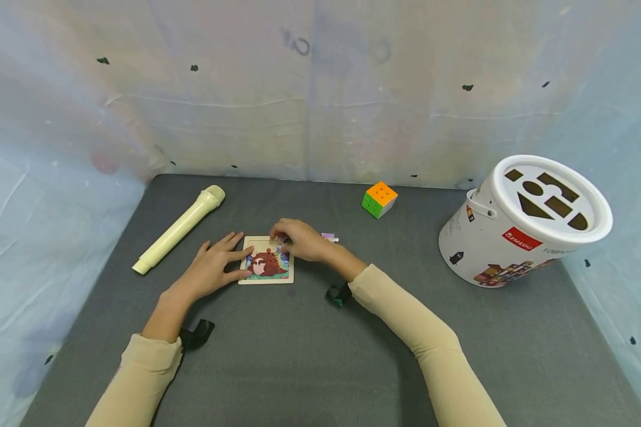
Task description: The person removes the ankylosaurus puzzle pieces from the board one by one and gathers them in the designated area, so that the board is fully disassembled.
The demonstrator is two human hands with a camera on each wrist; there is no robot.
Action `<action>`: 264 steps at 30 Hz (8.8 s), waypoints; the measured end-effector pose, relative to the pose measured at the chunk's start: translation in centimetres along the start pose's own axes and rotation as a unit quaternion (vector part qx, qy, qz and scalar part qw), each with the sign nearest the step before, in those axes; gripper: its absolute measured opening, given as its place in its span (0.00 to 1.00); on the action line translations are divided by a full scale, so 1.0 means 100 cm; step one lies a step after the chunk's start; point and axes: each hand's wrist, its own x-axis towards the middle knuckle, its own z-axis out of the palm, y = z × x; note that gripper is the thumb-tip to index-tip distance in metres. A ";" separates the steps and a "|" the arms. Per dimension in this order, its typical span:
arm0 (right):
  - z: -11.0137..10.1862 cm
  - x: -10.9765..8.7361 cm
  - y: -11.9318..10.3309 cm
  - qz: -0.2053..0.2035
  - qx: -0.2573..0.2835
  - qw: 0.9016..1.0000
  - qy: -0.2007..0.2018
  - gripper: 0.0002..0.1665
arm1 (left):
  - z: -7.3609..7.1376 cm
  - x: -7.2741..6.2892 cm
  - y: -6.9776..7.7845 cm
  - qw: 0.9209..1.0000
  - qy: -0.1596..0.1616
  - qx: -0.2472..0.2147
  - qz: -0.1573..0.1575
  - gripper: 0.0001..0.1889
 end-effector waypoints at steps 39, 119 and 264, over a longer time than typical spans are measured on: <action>-0.059 -0.089 0.079 0.066 -0.005 0.997 0.030 0.16 | -0.001 0.001 0.000 1.000 -0.010 -0.002 -0.004 0.34; 0.000 -0.032 -0.002 0.035 0.123 0.988 0.091 0.16 | 0.004 0.003 -0.008 0.994 0.010 -0.112 -0.006 0.17; -0.029 -0.093 0.031 0.033 0.028 0.999 0.011 0.14 | 0.005 0.000 -0.009 0.993 0.014 -0.114 0.001 0.17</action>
